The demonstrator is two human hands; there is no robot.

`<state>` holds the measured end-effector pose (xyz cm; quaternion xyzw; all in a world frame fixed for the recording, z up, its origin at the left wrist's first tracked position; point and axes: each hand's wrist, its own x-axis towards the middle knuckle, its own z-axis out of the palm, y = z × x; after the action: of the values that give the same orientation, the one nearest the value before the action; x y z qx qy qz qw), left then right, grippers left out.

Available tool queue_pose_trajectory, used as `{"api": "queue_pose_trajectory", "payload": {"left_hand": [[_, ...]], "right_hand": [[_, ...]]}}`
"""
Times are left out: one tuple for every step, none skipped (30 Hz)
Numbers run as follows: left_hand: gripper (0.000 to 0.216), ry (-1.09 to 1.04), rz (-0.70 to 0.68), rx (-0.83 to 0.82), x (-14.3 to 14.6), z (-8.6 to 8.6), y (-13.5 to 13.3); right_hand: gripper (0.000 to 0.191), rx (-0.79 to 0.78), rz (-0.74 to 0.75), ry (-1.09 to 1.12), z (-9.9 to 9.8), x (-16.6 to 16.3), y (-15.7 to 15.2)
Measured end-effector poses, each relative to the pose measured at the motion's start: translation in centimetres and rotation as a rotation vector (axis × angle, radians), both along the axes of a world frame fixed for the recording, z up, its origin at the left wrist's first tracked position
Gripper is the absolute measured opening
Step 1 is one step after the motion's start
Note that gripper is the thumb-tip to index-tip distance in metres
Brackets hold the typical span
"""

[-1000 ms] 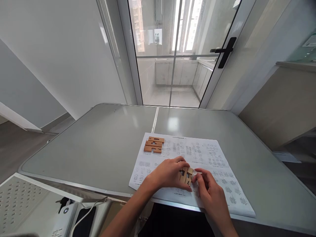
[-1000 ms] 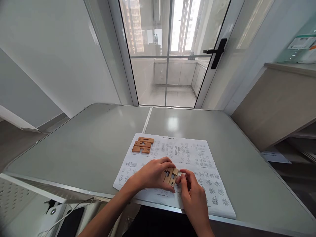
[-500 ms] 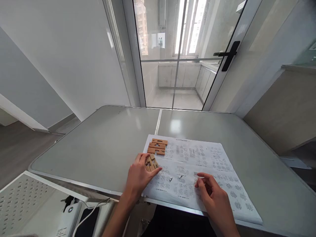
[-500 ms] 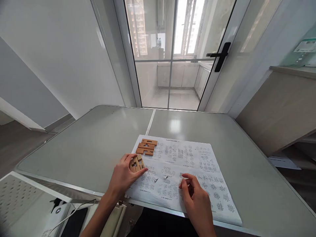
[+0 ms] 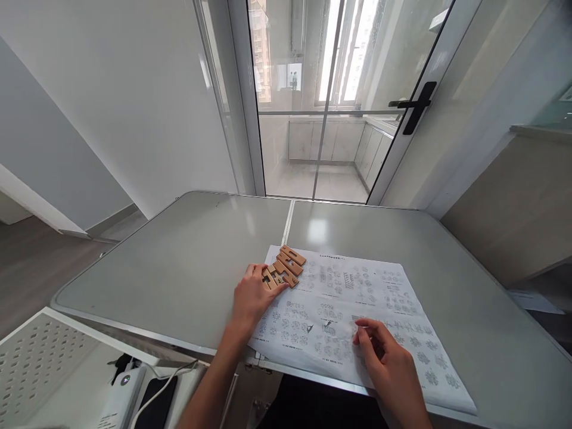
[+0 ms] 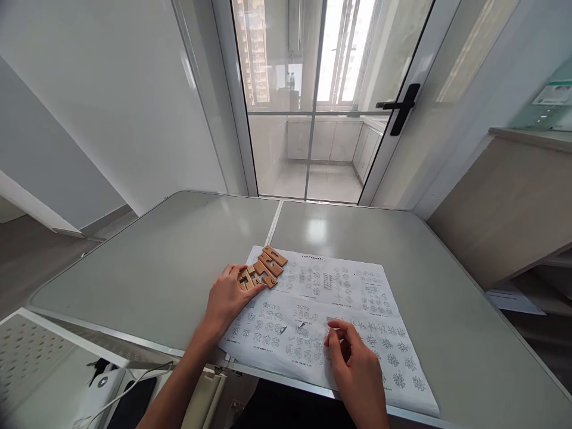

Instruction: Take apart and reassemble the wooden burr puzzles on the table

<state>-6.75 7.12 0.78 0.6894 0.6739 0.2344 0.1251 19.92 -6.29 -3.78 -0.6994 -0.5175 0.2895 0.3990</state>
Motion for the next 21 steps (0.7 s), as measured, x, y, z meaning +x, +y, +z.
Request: {"api": "queue_pose_trajectory", "payload": {"left_hand": [[0.059, -0.006, -0.013, -0.01, 0.0, 0.1, 0.3], [0.062, -0.017, -0.033, -0.018, 0.0, 0.1, 0.4], [0.064, -0.033, -0.056, -0.023, -0.1, 0.2, 0.4], [0.067, -0.053, -0.081, -0.025, -0.2, 0.2, 0.3], [0.07, -0.076, -0.106, -0.024, -0.4, 0.1, 0.1], [0.073, -0.104, -0.127, -0.021, -0.7, 0.0, -0.3], [0.075, -0.136, -0.142, -0.017, -1.0, -0.1, -0.7], [0.076, -0.17, -0.149, -0.014, -1.4, -0.3, -1.2], [0.076, -0.204, -0.152, -0.012, -1.8, -0.5, -1.8], [0.076, -0.235, -0.149, -0.003, -2.3, -0.8, -2.3], [0.076, -0.262, -0.143, 0.005, -2.9, -1.0, -2.8], [0.075, -0.28, -0.135, 0.011, -3.4, -1.2, -3.3], [0.073, -0.294, -0.12, 0.02, -3.9, -1.3, -3.8], [0.072, -0.305, -0.105, 0.031, -4.3, -1.4, -4.2], [0.068, -0.318, -0.09, 0.039, -4.7, -1.5, -4.5], [0.064, -0.337, -0.078, 0.042, -4.9, -1.4, -4.8], [0.059, -0.358, -0.072, 0.037, -5.1, -1.4, -5.1], [0.053, -0.381, -0.069, 0.028, -5.1, -1.2, -5.2], [0.048, -0.401, -0.071, 0.017, -5.1, -1.1, -5.4], [0.043, -0.412, -0.077, 0.006, -5.0, -1.0, -5.5], [0.039, -0.415, -0.084, 0.0, -4.8, -0.8, -5.6]], "right_hand": [[0.041, -0.003, -0.001, -0.001, 0.1, 0.0, 0.0], [0.042, -0.005, -0.001, -0.001, 0.1, 0.0, 0.0], [0.042, -0.005, -0.002, 0.0, 0.2, -0.1, 0.0], [0.043, -0.005, -0.003, 0.0, 0.2, -0.1, 0.0], [0.043, -0.005, -0.005, 0.0, 0.3, -0.1, 0.0], [0.043, -0.006, -0.008, 0.001, 0.4, -0.1, 0.0], [0.043, -0.006, -0.011, 0.002, 0.4, -0.2, 0.0], [0.043, -0.006, -0.015, 0.005, 0.5, -0.2, 0.0], [0.043, -0.006, -0.017, 0.008, 0.5, -0.2, 0.0], [0.042, -0.006, -0.018, 0.011, 0.5, -0.2, 0.0], [0.042, -0.006, -0.017, 0.011, 0.6, -0.2, 0.0], [0.042, -0.007, -0.015, 0.011, 0.6, -0.2, 0.0], [0.042, -0.009, -0.012, 0.009, 0.5, -0.2, -0.1], [0.041, -0.013, -0.008, 0.007, 0.5, -0.2, -0.1], [0.041, -0.017, -0.006, 0.004, 0.5, -0.2, -0.1], [0.041, -0.019, -0.006, 0.002, 0.4, -0.2, -0.1], [0.041, -0.02, -0.007, 0.001, 0.4, -0.2, -0.1], [0.04, -0.021, -0.01, -0.001, 0.3, -0.2, -0.1], [0.04, -0.023, -0.012, -0.002, 0.3, -0.2, -0.2], [0.041, -0.027, -0.013, -0.003, 0.3, -0.2, -0.2], [0.041, -0.031, -0.013, -0.003, 0.3, -0.2, -0.2]]}}
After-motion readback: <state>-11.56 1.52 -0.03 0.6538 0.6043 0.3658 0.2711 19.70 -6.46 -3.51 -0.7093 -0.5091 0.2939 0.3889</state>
